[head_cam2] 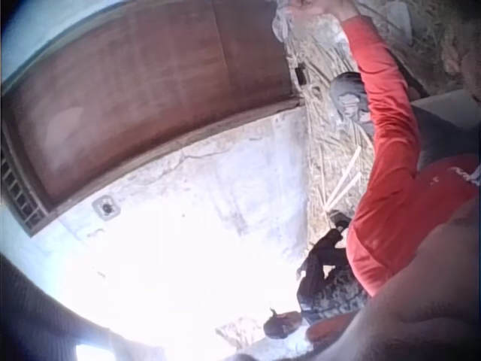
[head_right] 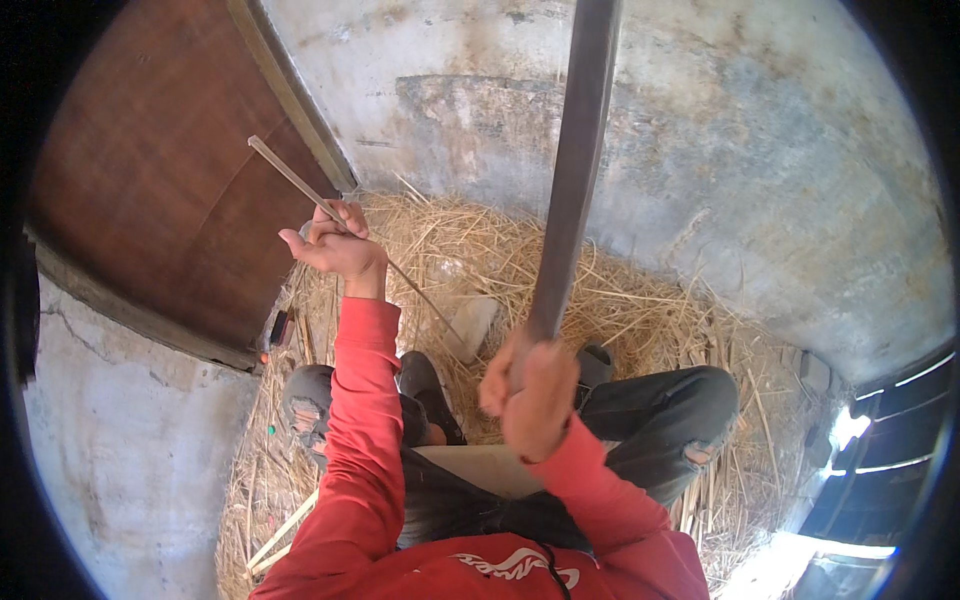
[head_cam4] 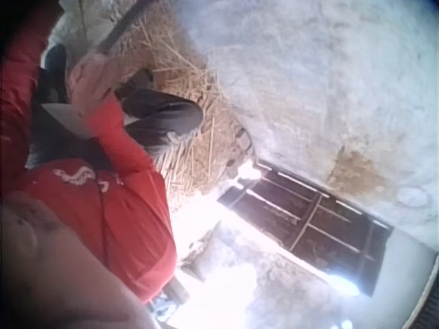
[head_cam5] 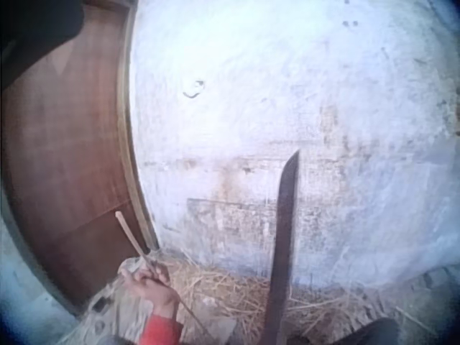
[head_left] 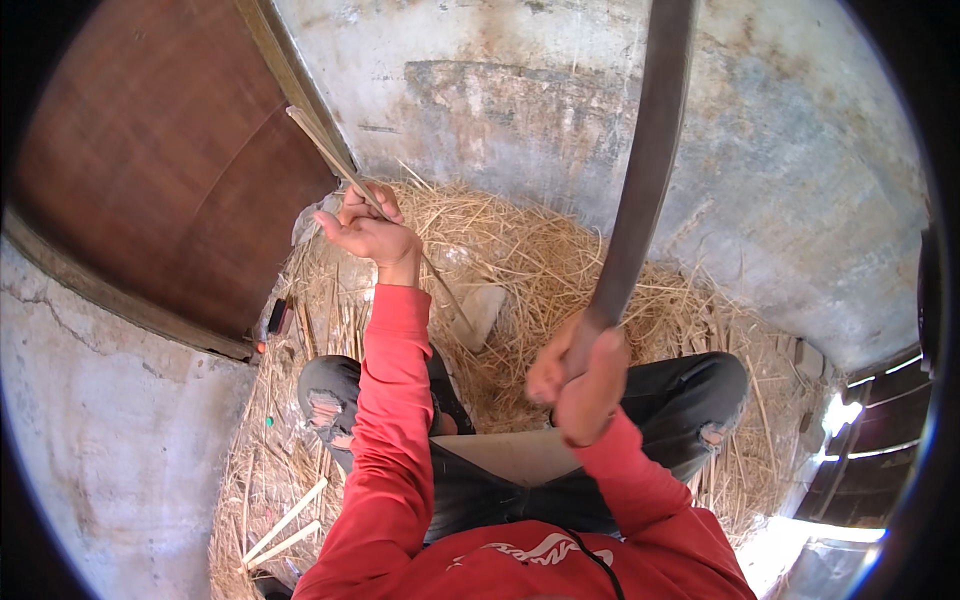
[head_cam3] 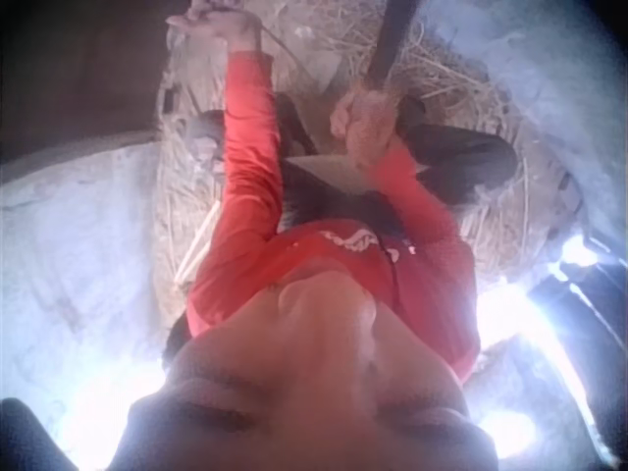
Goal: The person uses a large blade to shave and carve a long piece of wood while sitting on a floor covered in straw. They hold the wood steady and repeatedly scrape the blade along its length to refine its shape.
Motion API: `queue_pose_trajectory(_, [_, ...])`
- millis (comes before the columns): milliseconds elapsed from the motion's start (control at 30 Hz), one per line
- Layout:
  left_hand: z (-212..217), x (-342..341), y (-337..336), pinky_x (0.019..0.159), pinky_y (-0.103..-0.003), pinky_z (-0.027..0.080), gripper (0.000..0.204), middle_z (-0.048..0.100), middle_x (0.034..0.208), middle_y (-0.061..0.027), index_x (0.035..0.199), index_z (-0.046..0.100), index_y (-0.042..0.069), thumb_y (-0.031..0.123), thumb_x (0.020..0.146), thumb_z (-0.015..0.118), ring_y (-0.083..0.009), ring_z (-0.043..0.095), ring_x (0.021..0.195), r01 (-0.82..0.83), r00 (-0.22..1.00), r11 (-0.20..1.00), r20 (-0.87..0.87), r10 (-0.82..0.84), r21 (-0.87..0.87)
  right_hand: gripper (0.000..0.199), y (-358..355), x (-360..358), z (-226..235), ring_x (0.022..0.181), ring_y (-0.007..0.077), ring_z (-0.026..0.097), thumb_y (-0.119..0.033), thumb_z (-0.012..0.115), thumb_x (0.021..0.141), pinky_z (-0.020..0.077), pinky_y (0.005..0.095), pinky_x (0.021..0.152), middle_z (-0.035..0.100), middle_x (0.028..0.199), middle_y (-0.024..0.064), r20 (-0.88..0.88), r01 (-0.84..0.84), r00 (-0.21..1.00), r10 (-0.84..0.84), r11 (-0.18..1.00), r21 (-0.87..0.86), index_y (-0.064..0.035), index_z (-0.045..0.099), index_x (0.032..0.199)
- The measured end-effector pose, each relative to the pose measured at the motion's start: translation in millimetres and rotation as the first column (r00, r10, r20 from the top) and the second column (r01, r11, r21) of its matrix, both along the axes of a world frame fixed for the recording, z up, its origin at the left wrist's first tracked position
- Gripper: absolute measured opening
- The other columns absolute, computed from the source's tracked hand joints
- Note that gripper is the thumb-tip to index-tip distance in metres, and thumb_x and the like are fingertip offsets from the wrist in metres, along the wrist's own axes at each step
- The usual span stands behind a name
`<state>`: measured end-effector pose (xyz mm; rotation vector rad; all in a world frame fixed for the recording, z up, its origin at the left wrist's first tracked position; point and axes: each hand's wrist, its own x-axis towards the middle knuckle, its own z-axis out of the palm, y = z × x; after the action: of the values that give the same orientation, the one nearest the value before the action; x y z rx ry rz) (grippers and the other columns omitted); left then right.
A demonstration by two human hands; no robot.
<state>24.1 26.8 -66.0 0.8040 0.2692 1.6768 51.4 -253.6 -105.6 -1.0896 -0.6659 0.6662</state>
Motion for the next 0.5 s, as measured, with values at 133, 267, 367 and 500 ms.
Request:
queue_pose_trajectory(133, [-2,-5,3,0.044,-0.024,0.023,0.080,0.047,0.061,-0.0049,0.069,0.052,0.005,0.076,0.093,0.024,-0.0123,0.037,0.047,0.017,0.999,1.000,0.037,-0.017,-0.003,0.053,-24,-41,-37,0.041,0.0127,0.043,-0.054,0.042,0.102,0.0404,0.0275,0.041,0.042,0.057,0.0009,-0.396,-0.326,0.904,0.163,0.861,-0.390,-0.0065,0.048,0.081])
queue_pose_trajectory(267, [-8,-19,13,0.043,-0.023,0.023,0.080,0.049,0.062,-0.0050,0.073,0.053,0.005,0.077,0.092,0.024,-0.0115,0.038,0.048,0.061,0.996,0.998,0.057,-0.062,0.019,0.052,-22,-10,-34,0.042,0.0118,0.042,-0.055,0.043,0.102,0.0393,0.0278,0.040,0.044,0.060,0.0020,-0.611,-0.321,0.792,-0.016,0.840,-0.438,-0.0064,0.048,0.083])
queue_pose_trajectory(367, [-7,-16,11,0.044,-0.023,0.022,0.079,0.050,0.063,-0.0052,0.074,0.052,0.005,0.077,0.092,0.024,-0.0115,0.038,0.048,0.006,1.000,1.000,-0.006,-0.006,0.029,0.052,-17,3,32,0.043,0.0111,0.043,-0.055,0.042,0.102,0.0394,0.0274,0.041,0.045,0.061,0.0022,-0.495,-0.156,0.868,0.036,0.967,-0.202,-0.0056,0.048,0.085])
queue_pose_trajectory(500, [-4,-10,8,0.045,-0.025,0.023,0.079,0.050,0.063,-0.0052,0.072,0.051,0.006,0.076,0.093,0.023,-0.0120,0.037,0.049,0.026,0.999,0.999,-0.030,-0.025,0.039,0.051,-1,-19,20,0.047,0.0105,0.045,-0.053,0.043,0.102,0.0406,0.0263,0.045,0.045,0.061,0.0018,-0.318,0.048,0.947,0.042,0.962,0.269,-0.0042,0.049,0.088])
